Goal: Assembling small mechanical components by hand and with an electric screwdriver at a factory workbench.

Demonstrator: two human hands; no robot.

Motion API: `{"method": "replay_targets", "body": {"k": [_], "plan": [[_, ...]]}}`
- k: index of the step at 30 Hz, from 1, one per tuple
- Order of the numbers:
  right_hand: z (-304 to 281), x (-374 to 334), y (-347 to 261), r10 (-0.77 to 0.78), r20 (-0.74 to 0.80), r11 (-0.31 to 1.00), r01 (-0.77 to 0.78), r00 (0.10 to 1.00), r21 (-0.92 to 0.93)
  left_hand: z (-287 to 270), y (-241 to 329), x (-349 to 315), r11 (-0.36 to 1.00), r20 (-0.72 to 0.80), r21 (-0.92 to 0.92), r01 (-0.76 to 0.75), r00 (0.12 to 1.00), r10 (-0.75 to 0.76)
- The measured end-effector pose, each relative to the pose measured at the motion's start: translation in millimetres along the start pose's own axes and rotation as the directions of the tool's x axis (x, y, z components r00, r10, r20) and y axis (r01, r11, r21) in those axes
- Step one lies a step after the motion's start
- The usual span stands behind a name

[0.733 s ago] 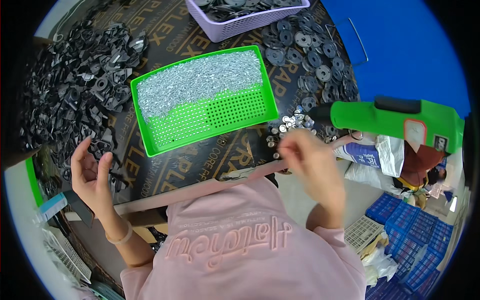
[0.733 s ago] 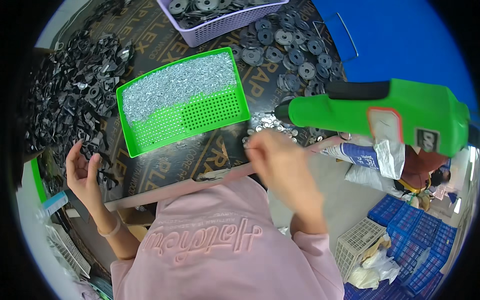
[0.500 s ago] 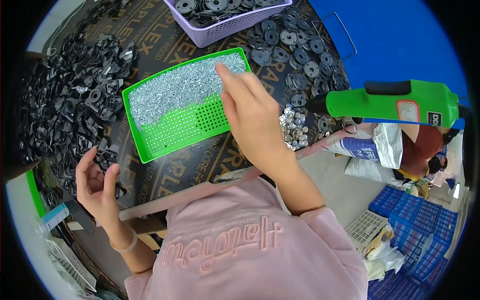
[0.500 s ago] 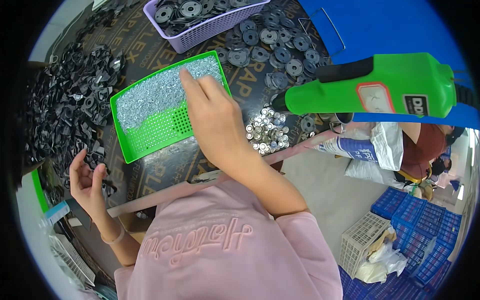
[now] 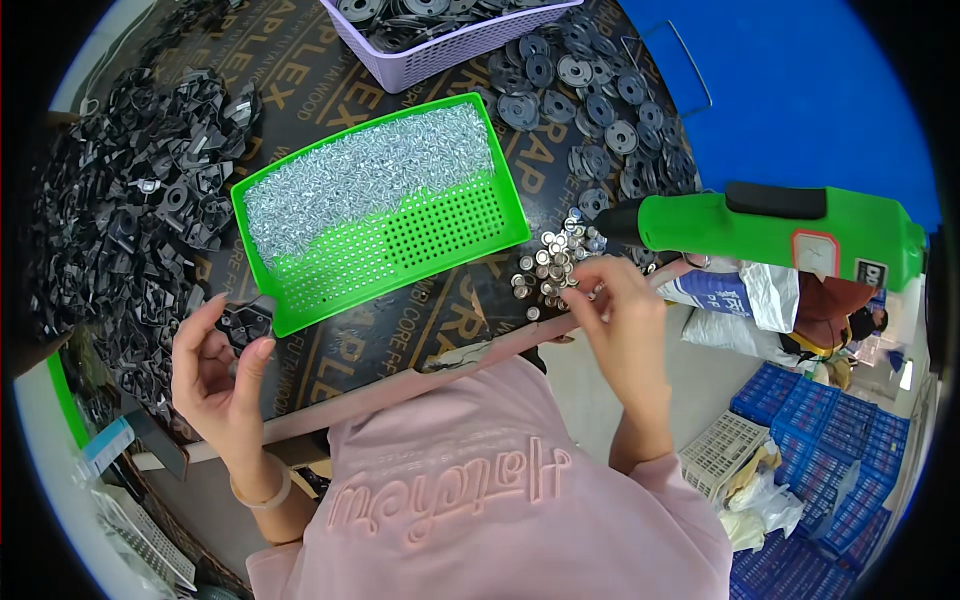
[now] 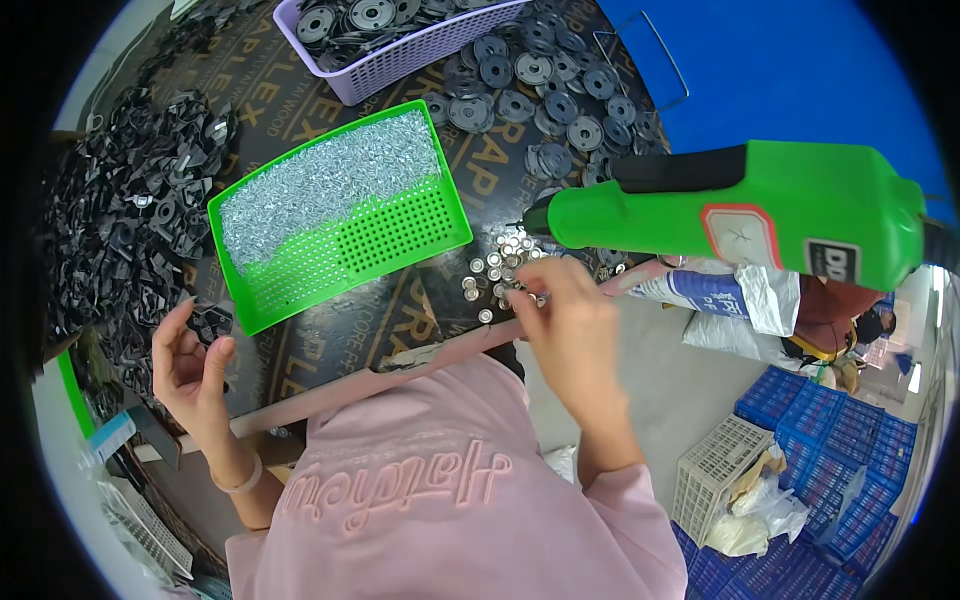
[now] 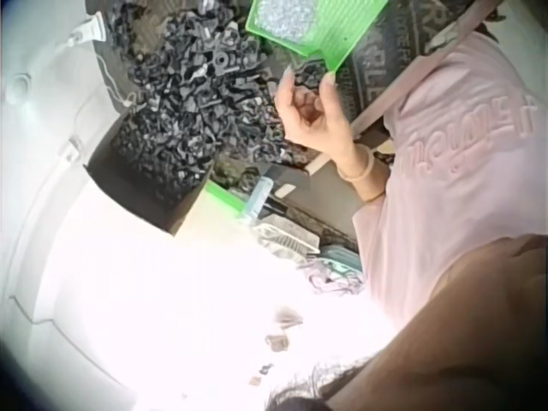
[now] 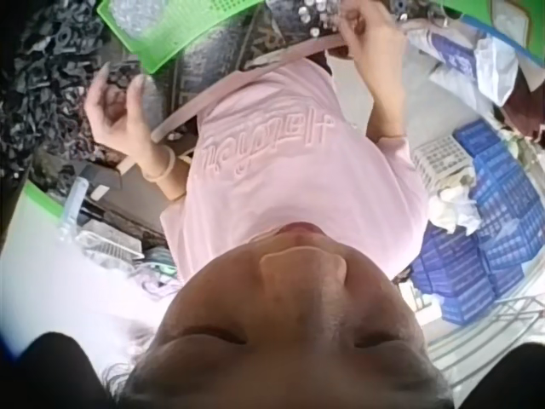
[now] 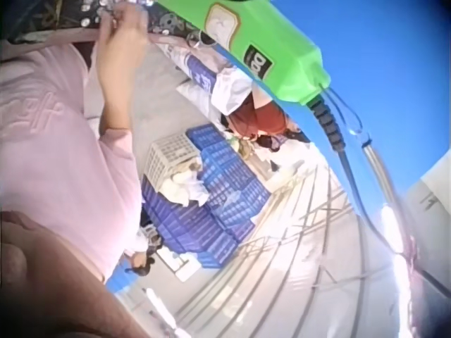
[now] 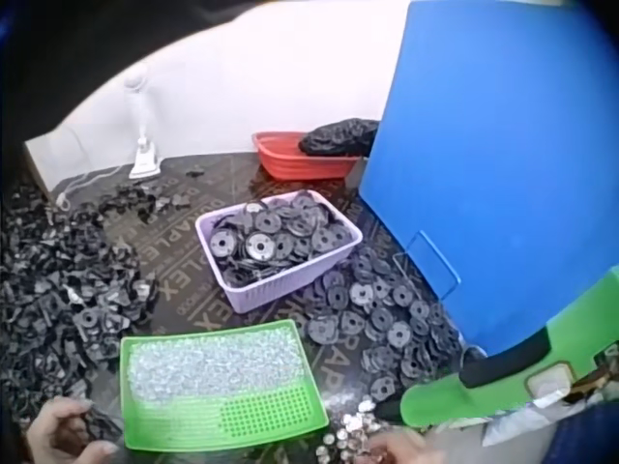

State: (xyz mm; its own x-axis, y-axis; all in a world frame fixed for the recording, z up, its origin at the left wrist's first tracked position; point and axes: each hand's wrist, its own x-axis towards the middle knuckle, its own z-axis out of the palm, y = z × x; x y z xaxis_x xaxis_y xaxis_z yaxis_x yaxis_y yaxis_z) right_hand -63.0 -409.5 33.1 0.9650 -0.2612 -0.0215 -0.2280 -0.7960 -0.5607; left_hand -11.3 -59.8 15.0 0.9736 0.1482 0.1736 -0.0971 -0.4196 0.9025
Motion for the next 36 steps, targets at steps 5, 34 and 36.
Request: {"method": "replay_targets", "body": {"k": [5,34,36], "plan": [[-7.1,-10.3,19.7,-0.012,0.061,0.999,0.015,0.998,-0.05,7.9,-2.2,-3.0,0.999,0.092,-0.034,-0.01,0.996,0.013],[11.0,-0.8,1.1,-0.033,0.079,0.97,0.013,0.996,0.244,27.7,9.5,-33.8,0.862,0.471,-0.384,0.332,0.873,-0.126],[11.7,-0.9,2.5,-0.033,0.081,0.971,0.013,0.996,0.239,27.9,9.9,-33.4,0.875,0.488,-0.36,0.323,0.865,-0.118]]}}
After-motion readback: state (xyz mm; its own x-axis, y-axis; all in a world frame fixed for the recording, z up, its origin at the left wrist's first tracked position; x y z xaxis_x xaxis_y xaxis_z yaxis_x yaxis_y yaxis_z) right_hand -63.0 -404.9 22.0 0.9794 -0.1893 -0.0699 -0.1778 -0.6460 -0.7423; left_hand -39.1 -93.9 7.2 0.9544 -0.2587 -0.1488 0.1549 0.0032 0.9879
